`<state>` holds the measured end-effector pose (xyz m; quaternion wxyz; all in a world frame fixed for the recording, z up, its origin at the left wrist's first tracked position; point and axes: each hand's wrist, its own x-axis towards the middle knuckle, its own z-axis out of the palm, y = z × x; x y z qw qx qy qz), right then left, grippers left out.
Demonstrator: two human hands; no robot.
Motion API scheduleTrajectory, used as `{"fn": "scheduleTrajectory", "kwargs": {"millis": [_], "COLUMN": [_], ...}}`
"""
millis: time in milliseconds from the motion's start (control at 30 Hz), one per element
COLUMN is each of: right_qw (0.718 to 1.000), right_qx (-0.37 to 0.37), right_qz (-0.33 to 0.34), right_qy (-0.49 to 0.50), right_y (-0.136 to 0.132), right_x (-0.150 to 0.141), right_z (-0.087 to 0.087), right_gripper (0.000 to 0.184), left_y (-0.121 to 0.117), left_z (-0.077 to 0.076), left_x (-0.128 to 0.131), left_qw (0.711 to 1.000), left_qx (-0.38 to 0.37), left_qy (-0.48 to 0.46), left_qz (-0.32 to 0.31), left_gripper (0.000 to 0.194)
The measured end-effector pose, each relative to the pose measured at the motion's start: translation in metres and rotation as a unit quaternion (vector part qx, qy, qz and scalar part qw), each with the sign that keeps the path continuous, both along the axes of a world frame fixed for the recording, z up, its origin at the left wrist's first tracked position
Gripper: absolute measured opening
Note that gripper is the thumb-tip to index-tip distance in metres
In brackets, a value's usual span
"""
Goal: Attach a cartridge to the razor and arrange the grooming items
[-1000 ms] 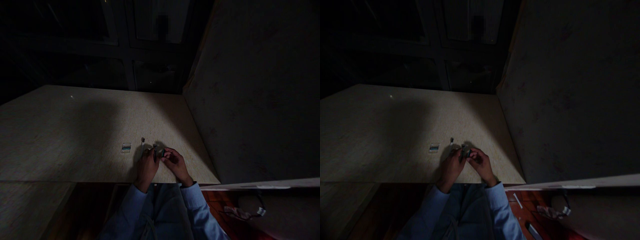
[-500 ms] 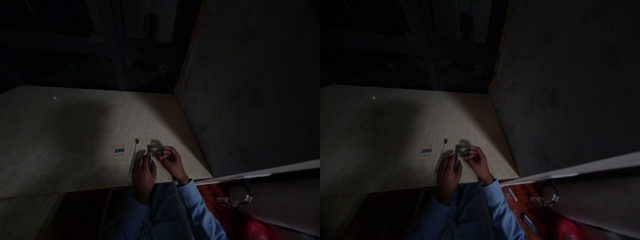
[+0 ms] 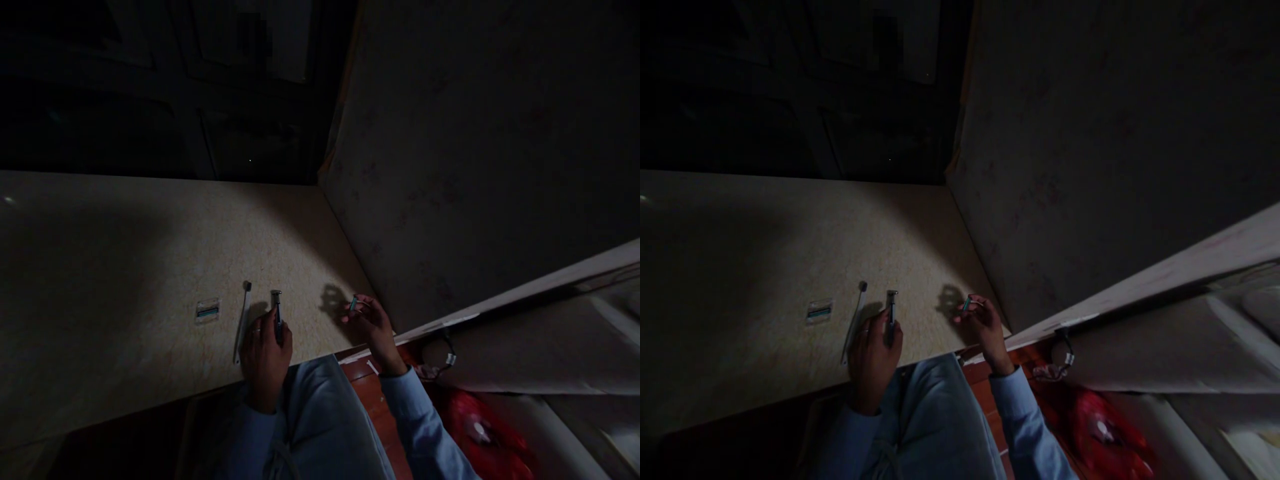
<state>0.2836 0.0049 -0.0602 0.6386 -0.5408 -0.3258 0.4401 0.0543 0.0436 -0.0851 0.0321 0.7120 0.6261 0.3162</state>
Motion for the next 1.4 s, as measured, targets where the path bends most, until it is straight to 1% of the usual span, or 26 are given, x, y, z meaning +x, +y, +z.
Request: {"fn": "scheduleTrajectory", "kwargs": {"millis": [133,267,333,400,467,533,600,667,767,833,967,1033,1133,1267,1333,1400], "right_qw": [1.0,0.999,0.997,0.988,0.966,0.929,0.89,0.859,0.822,0.809,0.805,0.798,0.772,0.738,0.73,0.729], "right_qx": [-0.021,-0.031,-0.033,-0.044,-0.059,-0.071,-0.081,-0.098,-0.145,-0.173,-0.195,-0.207,-0.242,-0.289,-0.29,-0.277], "right_qz": [-0.011,-0.021,-0.033,-0.054,-0.075,-0.083,-0.069,-0.056,-0.055,-0.059,-0.077,-0.089,-0.085,-0.076,-0.081,-0.087], "right_qy": [-0.007,-0.029,-0.067,-0.135,-0.238,-0.352,-0.443,-0.499,-0.548,-0.559,-0.555,-0.559,-0.581,-0.605,-0.614,-0.62], "right_y": [-0.008,-0.011,-0.012,-0.013,-0.014,-0.015,-0.015,-0.014,-0.011,-0.007,-0.002,0.0,0.003,0.007,0.008,0.008], "right_x": [0.015,0.031,0.04,0.047,0.052,0.054,0.053,0.05,0.045,0.042,0.039,0.037,0.034,0.029,0.027,0.027], "right_z": [0.001,-0.004,-0.007,-0.009,-0.01,-0.008,-0.005,-0.003,-0.002,-0.002,-0.001,0.0,0.003,0.005,0.005,0.004], "right_gripper": [0.05,0.052,0.05,0.047,0.042,0.035,0.028,0.029,0.033,0.035,0.035,0.035,0.035,0.035,0.035,0.037], "left_y": [0.001,0.002,0.003,0.003,0.004,0.004,0.004,0.004,0.003,0.003,0.003,0.004,0.004,0.003,0.004,0.004], "left_z": [0.0,0.001,0.002,0.001,0.0,-0.001,-0.002,-0.003,-0.003,-0.003,-0.003,-0.002,-0.001,-0.002,-0.003,-0.003], "left_x": [0.0,-0.001,-0.002,-0.002,-0.003,-0.003,-0.004,-0.004,-0.004,-0.004,-0.004,-0.005,-0.005,-0.005,-0.005,-0.005], "left_qw": [1.0,1.0,1.0,1.0,0.999,0.999,0.999,0.999,0.999,0.999,0.999,0.999,0.999,0.998,0.998,0.998], "left_qx": [0.003,0.006,0.006,0.012,0.019,0.025,0.034,0.042,0.037,0.03,0.036,0.035,0.028,0.037,0.041,0.043], "left_qy": [-0.017,-0.024,-0.021,-0.021,-0.021,-0.017,-0.015,-0.017,-0.021,-0.023,-0.025,-0.025,-0.024,-0.024,-0.025,-0.026], "left_qz": [-0.006,-0.018,-0.017,-0.02,-0.021,-0.022,-0.025,-0.027,-0.024,-0.024,-0.03,-0.033,-0.035,-0.039,-0.035,-0.036], "left_gripper": [0.032,0.031,0.031,0.031,0.03,0.029,0.028,0.027,0.026,0.025,0.026,0.026,0.026,0.025,0.025,0.025]}}
